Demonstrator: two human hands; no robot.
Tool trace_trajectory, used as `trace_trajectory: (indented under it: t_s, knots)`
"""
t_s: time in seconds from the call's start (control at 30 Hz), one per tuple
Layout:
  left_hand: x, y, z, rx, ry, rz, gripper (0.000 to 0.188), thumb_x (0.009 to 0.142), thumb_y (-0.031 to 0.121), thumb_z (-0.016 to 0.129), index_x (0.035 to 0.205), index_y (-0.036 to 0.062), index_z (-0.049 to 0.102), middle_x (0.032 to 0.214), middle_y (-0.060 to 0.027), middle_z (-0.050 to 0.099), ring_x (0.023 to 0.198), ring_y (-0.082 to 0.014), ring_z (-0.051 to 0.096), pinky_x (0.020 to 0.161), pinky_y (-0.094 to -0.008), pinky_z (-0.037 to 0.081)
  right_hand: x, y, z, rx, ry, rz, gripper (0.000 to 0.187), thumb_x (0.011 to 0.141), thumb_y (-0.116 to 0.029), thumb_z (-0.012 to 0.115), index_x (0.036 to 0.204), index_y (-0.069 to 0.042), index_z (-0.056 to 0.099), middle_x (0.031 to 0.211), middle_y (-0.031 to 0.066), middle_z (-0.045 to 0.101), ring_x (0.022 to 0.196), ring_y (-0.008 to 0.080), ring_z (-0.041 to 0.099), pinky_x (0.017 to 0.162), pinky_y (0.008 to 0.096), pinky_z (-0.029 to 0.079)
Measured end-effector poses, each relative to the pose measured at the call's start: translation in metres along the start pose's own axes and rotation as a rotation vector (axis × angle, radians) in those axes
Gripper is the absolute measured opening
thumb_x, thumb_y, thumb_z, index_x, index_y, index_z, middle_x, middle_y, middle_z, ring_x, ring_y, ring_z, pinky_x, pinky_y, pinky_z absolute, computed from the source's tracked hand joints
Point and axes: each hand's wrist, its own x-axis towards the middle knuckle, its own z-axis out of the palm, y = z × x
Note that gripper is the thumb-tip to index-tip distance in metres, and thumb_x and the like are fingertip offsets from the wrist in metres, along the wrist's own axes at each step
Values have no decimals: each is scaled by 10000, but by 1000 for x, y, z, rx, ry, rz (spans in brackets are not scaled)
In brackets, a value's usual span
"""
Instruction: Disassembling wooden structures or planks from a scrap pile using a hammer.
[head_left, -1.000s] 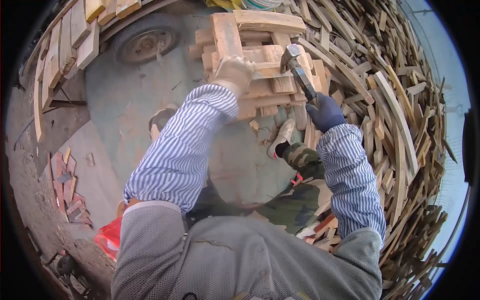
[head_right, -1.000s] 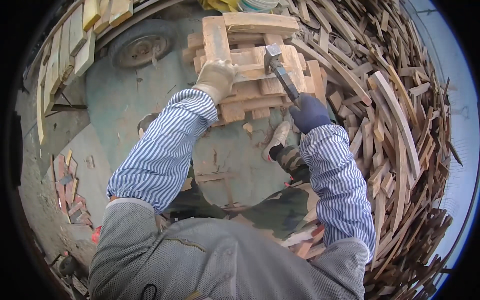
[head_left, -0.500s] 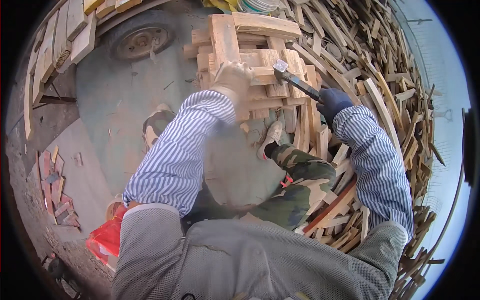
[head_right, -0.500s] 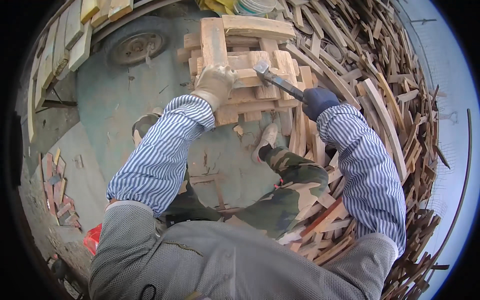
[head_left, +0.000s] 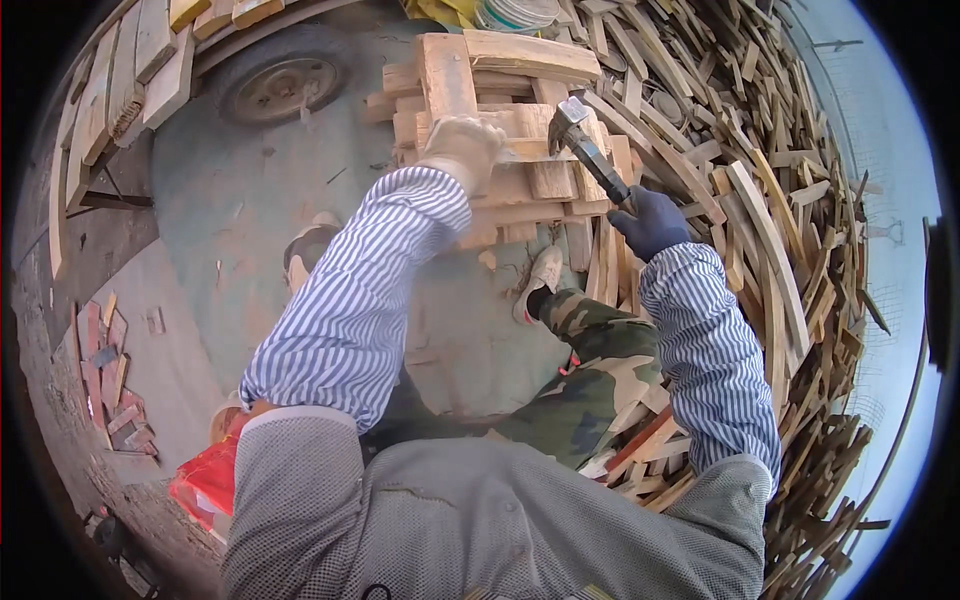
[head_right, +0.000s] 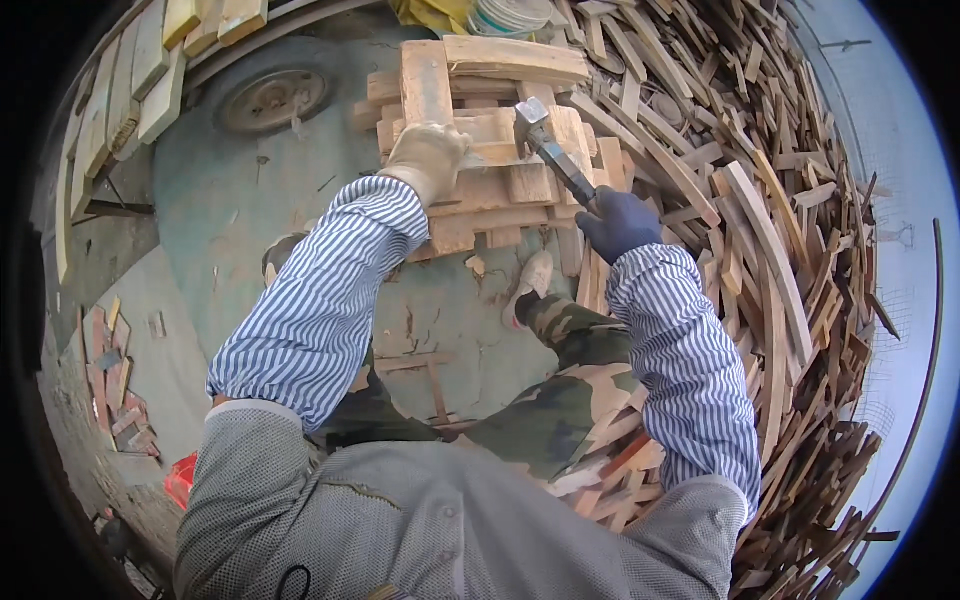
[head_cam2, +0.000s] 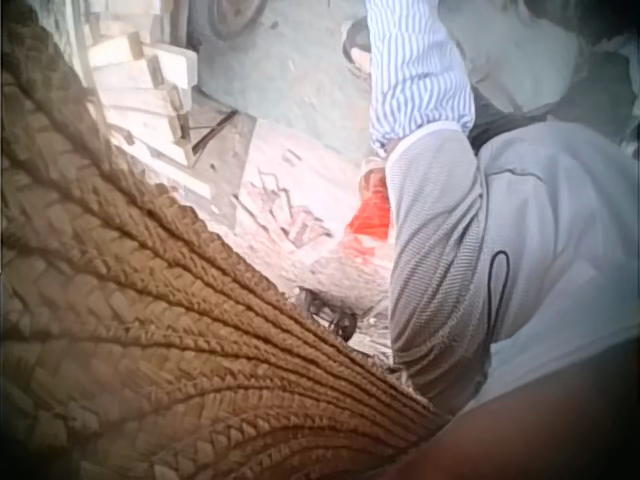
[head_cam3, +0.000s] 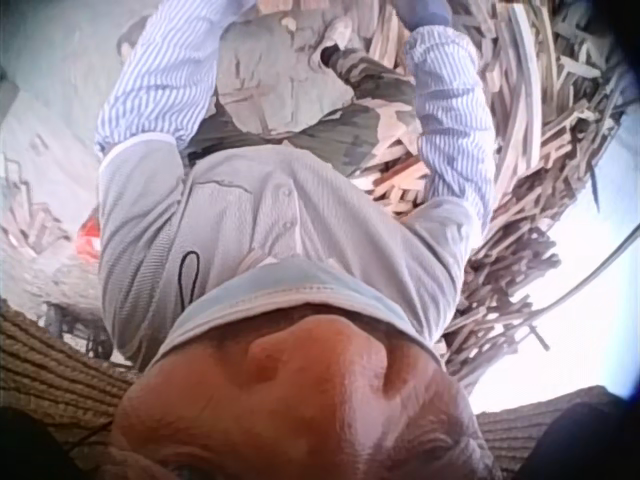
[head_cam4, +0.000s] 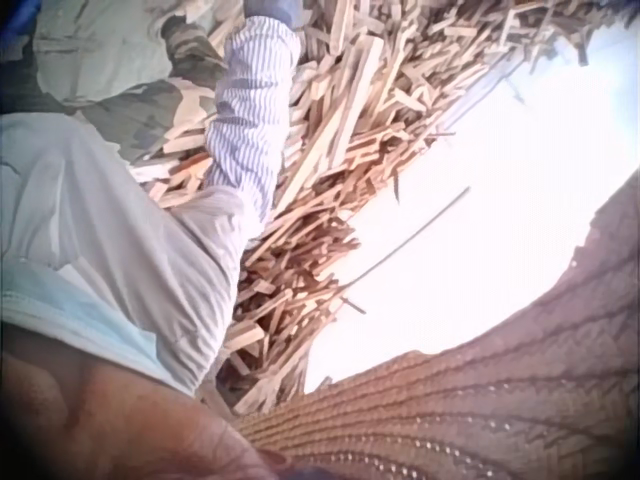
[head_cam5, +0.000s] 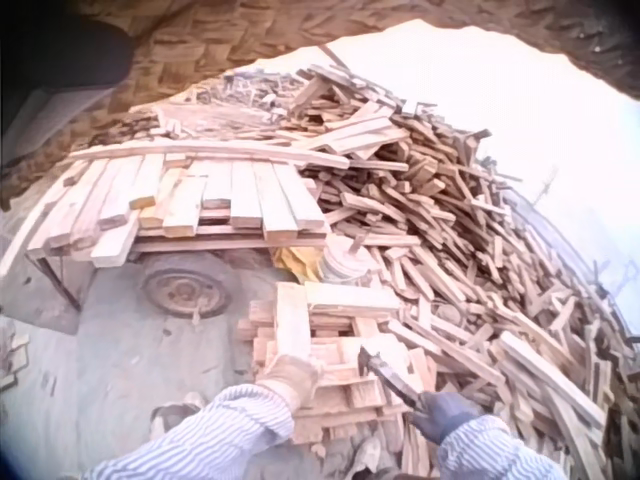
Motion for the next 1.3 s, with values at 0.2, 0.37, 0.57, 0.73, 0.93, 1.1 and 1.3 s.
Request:
trace_trajectory:
  t_s: [0.2,0.37,0.57,0.73,0.93,1.1,1.3]
  knots:
    - [-3,2,13,35,117,11,207,843,128,621,1030,111,708,1018,-95,712,993,-265,684,869,-371,533,13,-9,-8,-332,-84,-17,284,911,-321,586,1016,-59,619,958,184,705,917,375,677,844,485,512]
    - [-3,2,16,52,116,18,216,850,131,616,1044,112,707,1018,-108,708,993,-264,684,870,-376,539,40,-24,-46,-504,-203,-65,259,918,-190,565,1119,-81,685,1052,182,702,1018,335,677,898,458,525]
    - [4,-5,-2,-40,-31,-33,245,869,113,582,1085,84,695,1104,-139,699,1056,-285,677,896,-387,540,70,-45,-75,-605,-242,7,255,896,-199,637,1105,-58,674,1087,178,691,1054,332,662,926,440,523]
    - [7,-9,-8,-91,-59,-22,254,883,96,552,1093,76,693,1128,-140,694,1072,-276,670,913,-397,534,58,-48,-69,-647,-294,-62,229,884,-208,684,1069,-73,683,1072,159,693,1057,320,663,933,436,523]
    - [1,-4,7,-26,68,29,244,844,111,600,1068,89,692,1039,-114,713,1003,-273,680,884,-391,539,88,-49,-89,-724,-315,-49,217,881,-102,626,1074,-53,712,1083,185,692,1058,330,665,942,433,525]
    - [0,-1,16,10,122,8,276,797,223,709,1050,114,691,1037,-84,702,1008,-260,675,874,-382,520,122,-43,-93,-820,-203,-143,231,855,-87,666,1079,-62,718,1138,161,682,1101,318,650,935,413,531]
    - [-5,0,20,31,183,33,254,810,197,688,1050,115,689,1022,-84,700,992,-258,675,870,-383,517,158,-30,-89,-812,-173,-149,218,845,-130,688,1054,-90,730,1104,156,696,1061,309,668,913,411,537]
